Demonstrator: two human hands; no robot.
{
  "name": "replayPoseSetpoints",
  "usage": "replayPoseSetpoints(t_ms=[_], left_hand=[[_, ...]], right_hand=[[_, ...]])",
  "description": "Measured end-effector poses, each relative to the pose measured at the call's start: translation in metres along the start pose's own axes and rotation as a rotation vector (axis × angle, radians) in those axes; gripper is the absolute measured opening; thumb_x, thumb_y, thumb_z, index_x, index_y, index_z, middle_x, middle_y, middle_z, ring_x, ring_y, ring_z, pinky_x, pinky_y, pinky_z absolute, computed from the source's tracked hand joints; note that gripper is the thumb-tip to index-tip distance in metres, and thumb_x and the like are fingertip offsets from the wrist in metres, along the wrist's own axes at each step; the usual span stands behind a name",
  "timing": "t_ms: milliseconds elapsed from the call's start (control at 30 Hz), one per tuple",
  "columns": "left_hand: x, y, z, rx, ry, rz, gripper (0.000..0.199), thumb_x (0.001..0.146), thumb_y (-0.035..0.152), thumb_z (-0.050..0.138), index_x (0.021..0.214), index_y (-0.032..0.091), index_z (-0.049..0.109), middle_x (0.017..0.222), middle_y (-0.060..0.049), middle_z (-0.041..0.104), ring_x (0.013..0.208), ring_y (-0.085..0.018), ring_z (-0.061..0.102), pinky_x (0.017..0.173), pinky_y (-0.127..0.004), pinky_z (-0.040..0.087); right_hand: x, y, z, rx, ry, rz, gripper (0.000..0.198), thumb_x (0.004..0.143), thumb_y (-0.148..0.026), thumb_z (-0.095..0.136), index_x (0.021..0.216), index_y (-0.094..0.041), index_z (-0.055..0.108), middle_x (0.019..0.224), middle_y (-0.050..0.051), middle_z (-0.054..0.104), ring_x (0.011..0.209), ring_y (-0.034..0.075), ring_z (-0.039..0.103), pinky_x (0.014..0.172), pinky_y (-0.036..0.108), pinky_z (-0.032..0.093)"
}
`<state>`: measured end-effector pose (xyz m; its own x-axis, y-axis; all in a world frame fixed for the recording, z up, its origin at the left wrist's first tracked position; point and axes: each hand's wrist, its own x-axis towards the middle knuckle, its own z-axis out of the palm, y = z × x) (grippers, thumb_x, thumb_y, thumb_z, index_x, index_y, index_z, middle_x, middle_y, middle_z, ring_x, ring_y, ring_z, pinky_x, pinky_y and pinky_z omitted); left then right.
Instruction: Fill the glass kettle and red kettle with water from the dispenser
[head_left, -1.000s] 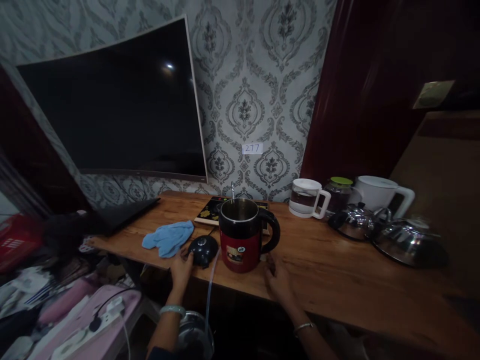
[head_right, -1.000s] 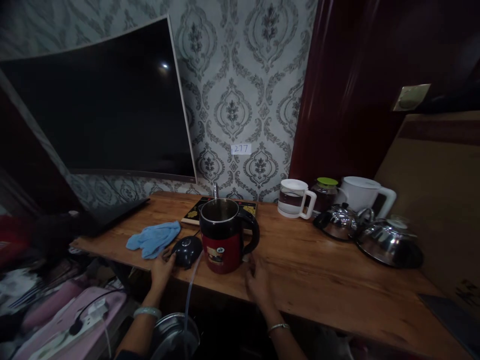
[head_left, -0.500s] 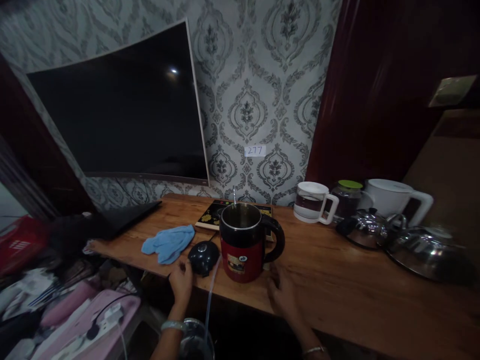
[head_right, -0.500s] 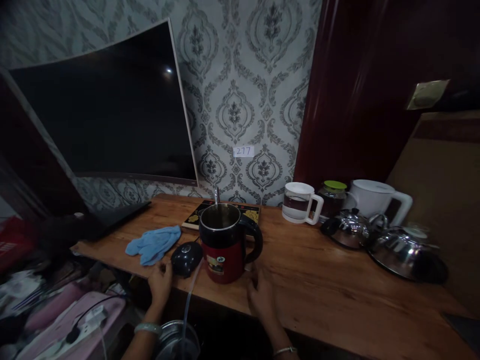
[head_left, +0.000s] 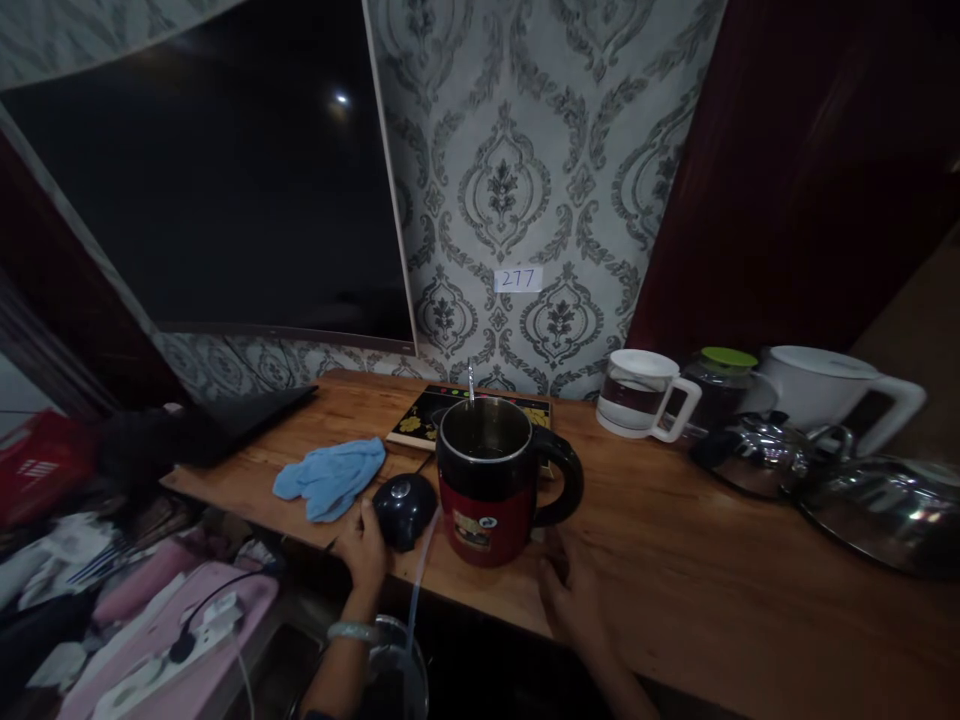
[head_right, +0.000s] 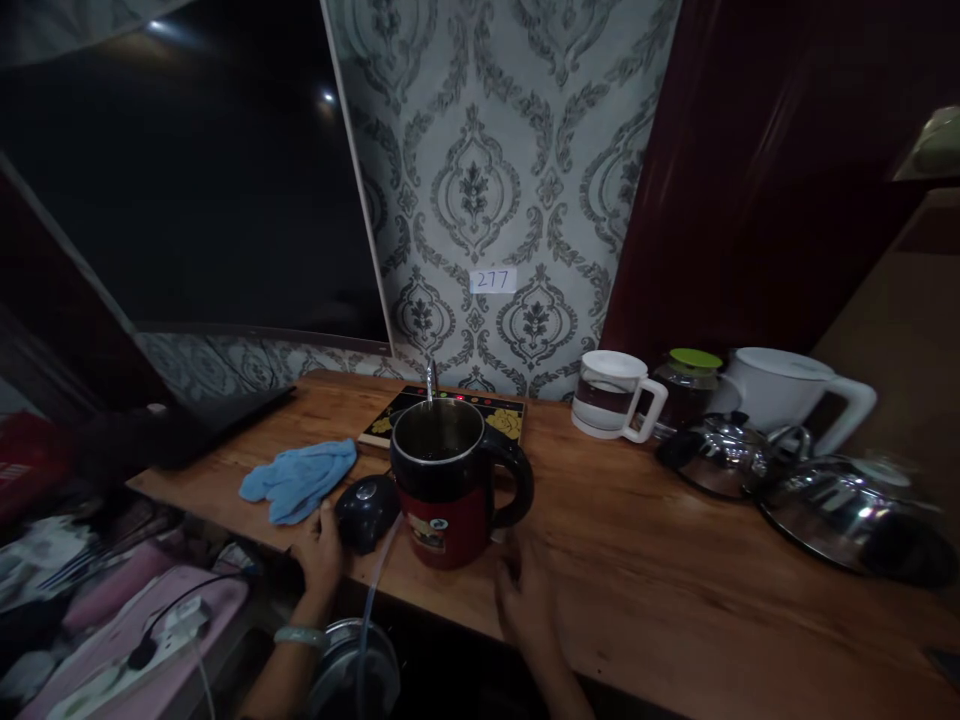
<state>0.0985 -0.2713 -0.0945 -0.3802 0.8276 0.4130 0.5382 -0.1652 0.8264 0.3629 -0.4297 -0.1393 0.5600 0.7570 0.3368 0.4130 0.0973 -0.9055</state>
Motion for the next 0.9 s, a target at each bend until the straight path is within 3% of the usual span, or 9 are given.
replayPoseSetpoints(t_ms=[167, 700, 900], left_hand=[[-0.004, 0.008, -0.004, -0.010, -0.027, 0.003, 0.046, 0.086, 0.052, 0.035, 0.055, 0.021, 0.047, 0.053, 0.000, 0.046, 0.059, -0.017, 0.048, 0.058, -0.028, 0.041], [-0.009, 0.012, -0.003, -0.148, 0.029, 0.024, 0.045, 0.082, 0.050, 0.044, 0.050, 0.020, 0.039, 0.050, 0.004, 0.032, 0.053, -0.011, 0.035, 0.051, -0.024, 0.032], [-0.009, 0.003, -0.002, -0.080, 0.012, 0.023, 0.045, 0.084, 0.050, 0.042, 0.052, 0.019, 0.045, 0.050, 0.004, 0.036, 0.053, -0.011, 0.038, 0.053, -0.024, 0.033]], right_hand=[[-0.002, 0.003, -0.002, -0.031, 0.000, 0.011, 0.049, 0.077, -0.031, 0.055, 0.124, -0.022, 0.061, 0.122, 0.011, 0.067, 0.119, 0.030, 0.060, 0.101, 0.046, 0.048], [-0.005, -0.001, -0.008, -0.075, -0.048, 0.046, 0.050, 0.081, -0.035, 0.056, 0.128, -0.021, 0.059, 0.120, 0.012, 0.068, 0.112, 0.030, 0.064, 0.099, 0.049, 0.051], [-0.006, -0.002, -0.009, -0.092, -0.058, 0.058, 0.054, 0.082, -0.037, 0.054, 0.134, -0.021, 0.054, 0.124, 0.012, 0.066, 0.113, 0.030, 0.064, 0.097, 0.049, 0.052]])
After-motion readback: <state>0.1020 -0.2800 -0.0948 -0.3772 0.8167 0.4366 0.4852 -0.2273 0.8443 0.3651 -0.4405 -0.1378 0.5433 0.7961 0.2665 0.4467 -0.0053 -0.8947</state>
